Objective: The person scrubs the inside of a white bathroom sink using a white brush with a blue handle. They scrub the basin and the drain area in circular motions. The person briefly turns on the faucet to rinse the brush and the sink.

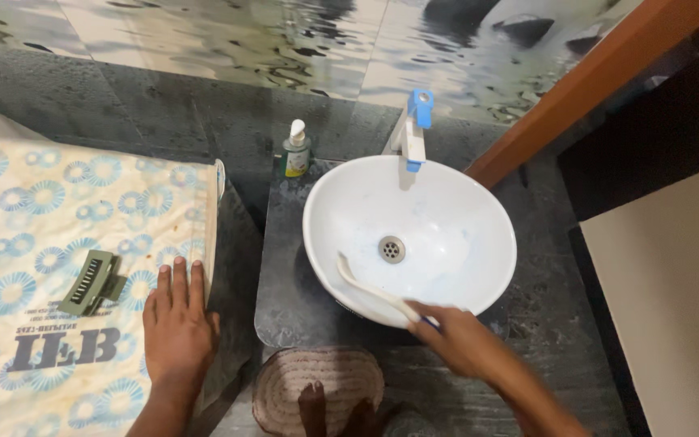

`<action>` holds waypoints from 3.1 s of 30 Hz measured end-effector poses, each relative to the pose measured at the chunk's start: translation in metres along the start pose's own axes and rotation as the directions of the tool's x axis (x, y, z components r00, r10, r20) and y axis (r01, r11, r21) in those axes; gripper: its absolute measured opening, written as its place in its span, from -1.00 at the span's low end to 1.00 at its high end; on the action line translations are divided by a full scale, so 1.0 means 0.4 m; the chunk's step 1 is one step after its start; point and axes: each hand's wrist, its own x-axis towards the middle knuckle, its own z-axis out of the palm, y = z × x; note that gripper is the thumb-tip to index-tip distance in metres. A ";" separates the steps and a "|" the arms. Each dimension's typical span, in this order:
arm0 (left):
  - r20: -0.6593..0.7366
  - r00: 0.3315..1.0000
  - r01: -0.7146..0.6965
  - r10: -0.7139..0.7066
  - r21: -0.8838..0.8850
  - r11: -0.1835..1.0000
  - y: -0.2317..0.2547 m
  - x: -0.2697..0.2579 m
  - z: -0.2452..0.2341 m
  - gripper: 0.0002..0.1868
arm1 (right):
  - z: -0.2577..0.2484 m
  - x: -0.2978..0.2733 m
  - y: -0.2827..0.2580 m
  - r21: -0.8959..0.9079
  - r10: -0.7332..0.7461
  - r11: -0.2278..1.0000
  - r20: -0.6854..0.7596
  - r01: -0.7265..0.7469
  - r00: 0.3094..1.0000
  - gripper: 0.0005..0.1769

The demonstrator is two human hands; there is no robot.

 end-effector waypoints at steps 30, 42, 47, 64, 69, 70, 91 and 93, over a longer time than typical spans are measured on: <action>0.032 0.999 0.004 -0.003 -0.012 1.000 -0.003 0.005 -0.012 -0.07 | -0.020 -0.093 0.029 -0.179 0.086 0.980 -0.024 -0.089 0.996 -0.43; 0.033 0.999 0.021 -0.022 0.012 1.000 0.007 0.011 -0.017 -0.09 | 0.018 0.227 -0.136 -0.078 -0.366 0.925 -0.456 0.373 0.811 -0.46; 0.028 0.999 0.029 -0.028 -0.034 0.999 0.006 0.014 -0.012 -0.10 | 0.025 0.158 -0.028 -0.095 -0.052 0.994 -0.071 0.045 0.996 -0.40; 0.032 0.999 0.026 -0.026 0.008 1.000 0.002 0.010 -0.016 -0.09 | 0.096 0.346 -0.023 0.127 -0.246 0.931 -0.480 0.344 0.842 -0.44; 0.041 0.999 0.029 -0.030 0.024 0.999 0.004 0.016 -0.012 -0.08 | 0.032 0.233 0.058 0.255 -0.020 0.967 0.041 0.009 0.999 -0.45; 0.042 0.999 0.028 -0.029 0.019 0.999 0.007 0.016 -0.011 -0.09 | -0.001 0.198 0.081 0.220 -0.004 0.975 0.120 -0.023 0.993 -0.46; 0.028 0.999 0.023 -0.023 0.012 1.000 0.000 0.012 -0.007 -0.09 | -0.049 0.145 0.051 -0.051 0.079 0.996 0.100 -0.074 0.992 -0.44; 0.038 0.999 0.024 -0.025 0.020 1.000 0.002 0.014 -0.008 -0.08 | -0.082 0.123 0.036 -0.021 0.075 0.997 0.161 -0.073 0.984 -0.44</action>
